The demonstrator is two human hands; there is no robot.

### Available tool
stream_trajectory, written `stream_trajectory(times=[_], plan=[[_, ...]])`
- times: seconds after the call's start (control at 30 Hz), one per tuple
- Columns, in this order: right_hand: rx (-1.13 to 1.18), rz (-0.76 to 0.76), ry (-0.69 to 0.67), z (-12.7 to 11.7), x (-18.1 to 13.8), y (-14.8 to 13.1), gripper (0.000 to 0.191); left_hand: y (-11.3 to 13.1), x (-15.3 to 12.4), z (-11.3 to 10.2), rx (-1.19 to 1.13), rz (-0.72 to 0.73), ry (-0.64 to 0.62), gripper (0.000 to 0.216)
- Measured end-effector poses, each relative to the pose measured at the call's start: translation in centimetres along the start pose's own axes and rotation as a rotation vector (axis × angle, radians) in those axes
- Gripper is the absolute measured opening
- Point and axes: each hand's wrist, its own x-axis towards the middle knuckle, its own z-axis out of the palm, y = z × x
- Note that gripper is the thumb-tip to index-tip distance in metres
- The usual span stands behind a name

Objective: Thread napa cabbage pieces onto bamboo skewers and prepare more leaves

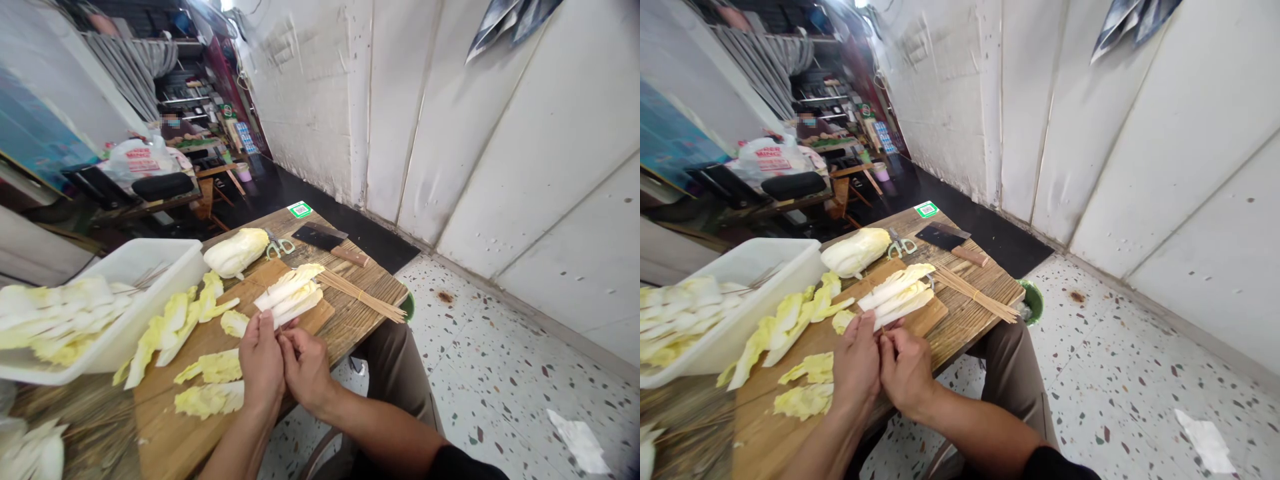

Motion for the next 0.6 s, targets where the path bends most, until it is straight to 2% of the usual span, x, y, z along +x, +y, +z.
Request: stream_trajectory(times=[0.3, 0.6], plan=[[-0.015, -0.015, -0.012, -0.6, 0.0, -0.2, 0.028, 0.6, -0.5, 0.3, 0.024, -0.021, 0.04, 0.028], [-0.045, -0.064, 0.001, -0.4, -0.1, -0.4, 0.028, 1.1, -0.2, 0.5, -0.05, 0.007, 0.009, 0.036]])
